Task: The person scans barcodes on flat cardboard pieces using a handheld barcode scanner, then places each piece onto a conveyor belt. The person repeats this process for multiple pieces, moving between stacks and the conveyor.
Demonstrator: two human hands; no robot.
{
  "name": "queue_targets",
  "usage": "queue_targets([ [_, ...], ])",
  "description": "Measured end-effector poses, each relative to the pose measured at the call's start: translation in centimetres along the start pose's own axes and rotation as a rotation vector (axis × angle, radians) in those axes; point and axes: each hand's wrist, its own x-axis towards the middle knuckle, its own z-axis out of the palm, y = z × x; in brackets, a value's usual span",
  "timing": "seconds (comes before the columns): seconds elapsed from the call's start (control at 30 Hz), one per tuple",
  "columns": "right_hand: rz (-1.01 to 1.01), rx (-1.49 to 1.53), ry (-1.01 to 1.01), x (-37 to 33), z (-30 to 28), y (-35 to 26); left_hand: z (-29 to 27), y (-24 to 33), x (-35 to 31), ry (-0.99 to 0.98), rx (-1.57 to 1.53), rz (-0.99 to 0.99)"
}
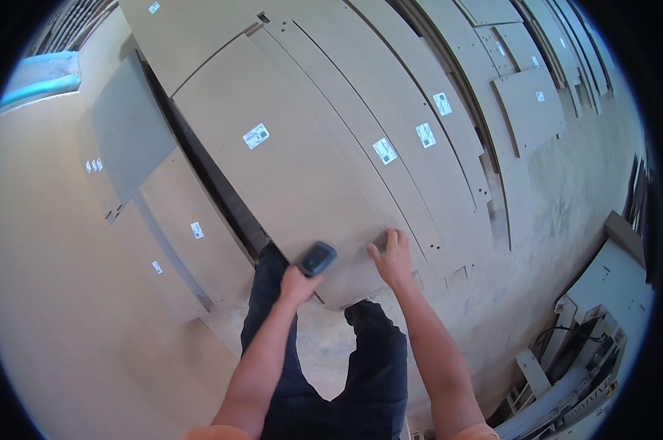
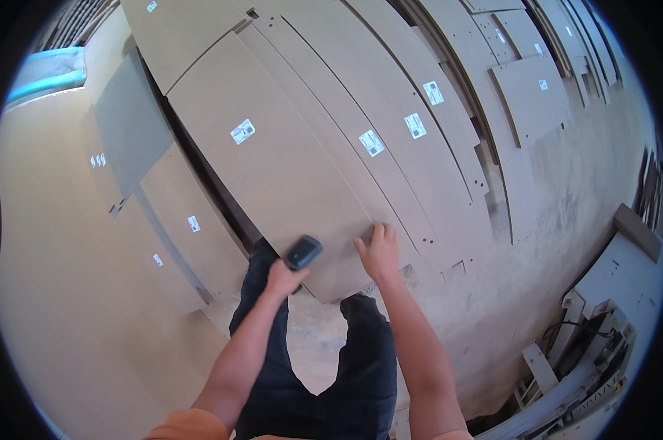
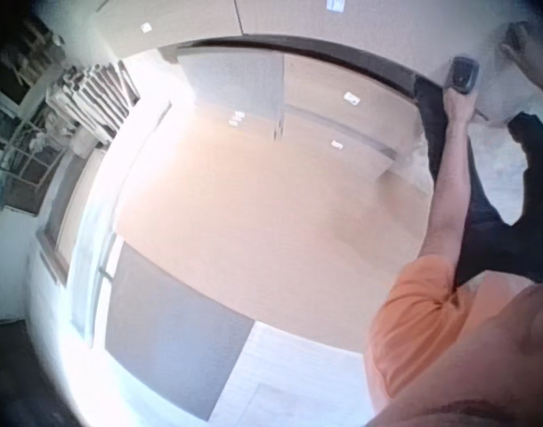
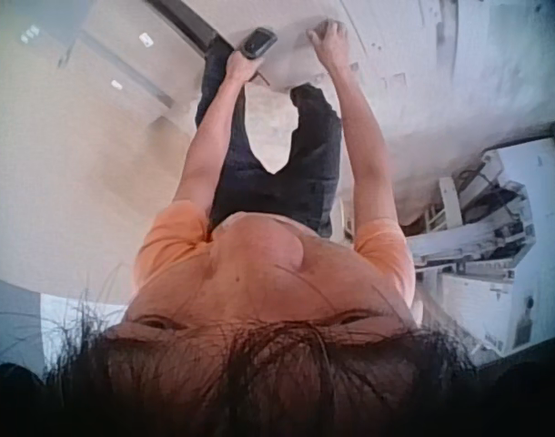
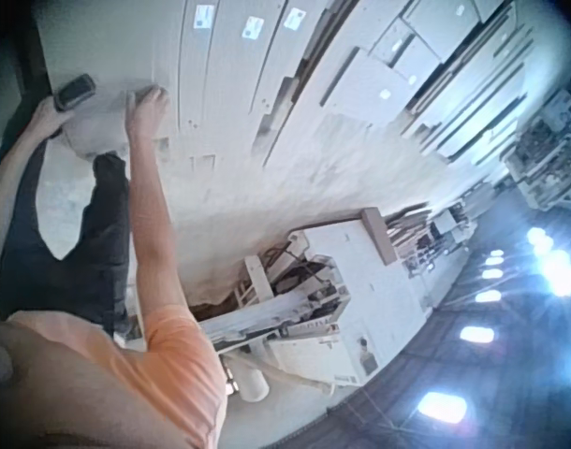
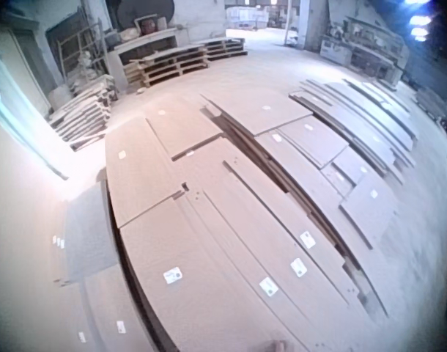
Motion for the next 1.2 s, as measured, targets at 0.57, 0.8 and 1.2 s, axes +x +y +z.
queue_targets([
  [0.57,0.460,-0.016,0.146,1.8,-9.2,10.3,5.4,6.5,-0.7,-0.027,-0.244,0.251],
  [0.8,0.314,-0.110,0.350,6.9,-17.6,14.8,-3.0,0.9,3.0,0.407,0.160,-0.035],
  [1.2,0.073,-0.366,0.210,7.1,-9.8,11.9,-5.7,0.2,7.3,0.091,-0.294,0.004],
])
